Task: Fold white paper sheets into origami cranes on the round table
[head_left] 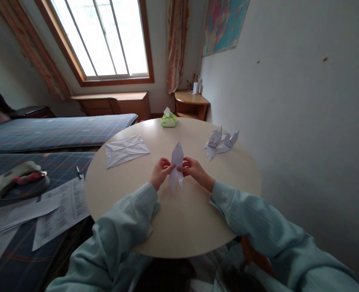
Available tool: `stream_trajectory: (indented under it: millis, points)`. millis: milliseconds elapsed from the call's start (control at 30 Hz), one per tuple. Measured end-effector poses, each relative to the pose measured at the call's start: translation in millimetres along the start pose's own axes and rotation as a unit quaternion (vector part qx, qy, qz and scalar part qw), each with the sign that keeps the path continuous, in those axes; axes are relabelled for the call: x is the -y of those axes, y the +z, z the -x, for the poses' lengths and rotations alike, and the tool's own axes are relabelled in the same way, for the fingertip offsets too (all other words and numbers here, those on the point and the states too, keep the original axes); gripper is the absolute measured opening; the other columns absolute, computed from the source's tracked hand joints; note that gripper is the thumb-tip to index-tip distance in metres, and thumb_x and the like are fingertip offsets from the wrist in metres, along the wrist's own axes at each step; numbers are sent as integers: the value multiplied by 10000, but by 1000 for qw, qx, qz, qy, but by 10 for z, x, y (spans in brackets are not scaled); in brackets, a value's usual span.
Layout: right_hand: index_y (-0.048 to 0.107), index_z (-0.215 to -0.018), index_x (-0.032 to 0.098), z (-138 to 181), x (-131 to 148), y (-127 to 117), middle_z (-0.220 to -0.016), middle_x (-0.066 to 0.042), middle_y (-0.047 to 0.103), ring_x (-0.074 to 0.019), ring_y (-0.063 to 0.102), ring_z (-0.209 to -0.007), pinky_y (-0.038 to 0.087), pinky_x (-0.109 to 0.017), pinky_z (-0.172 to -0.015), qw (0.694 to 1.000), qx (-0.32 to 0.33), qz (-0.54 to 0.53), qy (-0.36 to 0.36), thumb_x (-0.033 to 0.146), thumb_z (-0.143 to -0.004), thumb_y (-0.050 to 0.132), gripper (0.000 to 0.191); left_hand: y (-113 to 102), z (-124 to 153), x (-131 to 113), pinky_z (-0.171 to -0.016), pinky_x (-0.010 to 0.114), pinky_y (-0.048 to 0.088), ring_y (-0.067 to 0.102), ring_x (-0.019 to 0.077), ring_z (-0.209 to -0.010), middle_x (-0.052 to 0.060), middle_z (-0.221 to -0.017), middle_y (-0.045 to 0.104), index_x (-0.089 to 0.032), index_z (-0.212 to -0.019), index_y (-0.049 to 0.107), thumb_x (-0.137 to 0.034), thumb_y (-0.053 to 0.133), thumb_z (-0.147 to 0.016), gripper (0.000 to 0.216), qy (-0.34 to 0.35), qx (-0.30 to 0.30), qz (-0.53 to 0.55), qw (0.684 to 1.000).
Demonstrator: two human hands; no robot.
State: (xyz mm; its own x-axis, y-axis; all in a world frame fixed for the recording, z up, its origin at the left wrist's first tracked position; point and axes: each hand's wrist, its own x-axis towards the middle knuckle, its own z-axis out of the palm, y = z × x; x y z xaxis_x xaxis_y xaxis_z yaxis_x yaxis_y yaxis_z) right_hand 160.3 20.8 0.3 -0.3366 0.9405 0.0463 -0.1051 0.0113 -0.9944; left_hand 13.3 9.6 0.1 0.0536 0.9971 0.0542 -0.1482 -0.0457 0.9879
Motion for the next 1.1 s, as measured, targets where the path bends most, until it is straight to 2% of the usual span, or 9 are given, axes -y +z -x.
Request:
stream_trajectory:
  millis: [100, 267, 467, 700, 867, 1100]
  points:
    - [410, -834, 180, -5, -7, -1, -572, 64, 543, -100, 541, -490, 433, -220, -450, 999, -32, -12, -1, 332, -489, 719, 488, 8, 0, -5, -508, 194, 405, 511, 75, -547, -55, -611, 501, -165, -648, 373, -338, 692, -524, 383, 9, -11, -6, 1000]
    - [358, -751, 198, 14, 23, -2, -579, 65, 552, -99, 535, -490, 419, -222, -456, 998, -47, -32, -7, 363, -526, 685, 429, 17, 10, -42, -535, 216, 422, 526, 91, -570, -31, -635, 541, -166, -819, 499, -343, 654, -571, 341, 13, 31, 9, 999]
    - [482, -721, 182, 26, 82, -13, -564, 59, 526, -72, 484, -490, 368, -195, -462, 998, -37, -47, -28, 362, -584, 634, 272, -11, 22, -101, -625, 220, 420, 529, 88, -633, 11, -722, 587, -140, -866, 613, -300, 590, -628, 288, -13, 68, 52, 996]
    - [539, -708, 169, 28, 107, -11, -609, 46, 530, -63, 466, -509, 355, -187, -465, 994, -62, -89, -23, 339, -584, 631, 230, -25, 43, -144, -655, 226, 410, 527, 109, -720, 24, -791, 599, -159, -925, 610, -276, 647, -603, 345, -8, 96, 28, 995]
    - [561, -703, 162, 37, 121, -19, -585, 40, 530, -64, 467, -499, 358, -184, -456, 990, -53, -127, -20, 300, -603, 593, 174, -35, 49, -159, -673, 230, 404, 539, 123, -759, 39, -825, 607, -165, -957, 609, -294, 583, -659, 326, -13, 120, 57, 991]
    - [564, -741, 160, 34, 108, -46, -616, 16, 564, -92, 508, -533, 404, -219, -499, 990, -31, -139, -22, 263, -597, 553, 177, -5, 69, -205, -645, 217, 393, 535, 121, -756, 39, -830, 604, -160, -922, 612, -294, 623, -624, 327, -16, 93, 41, 995]
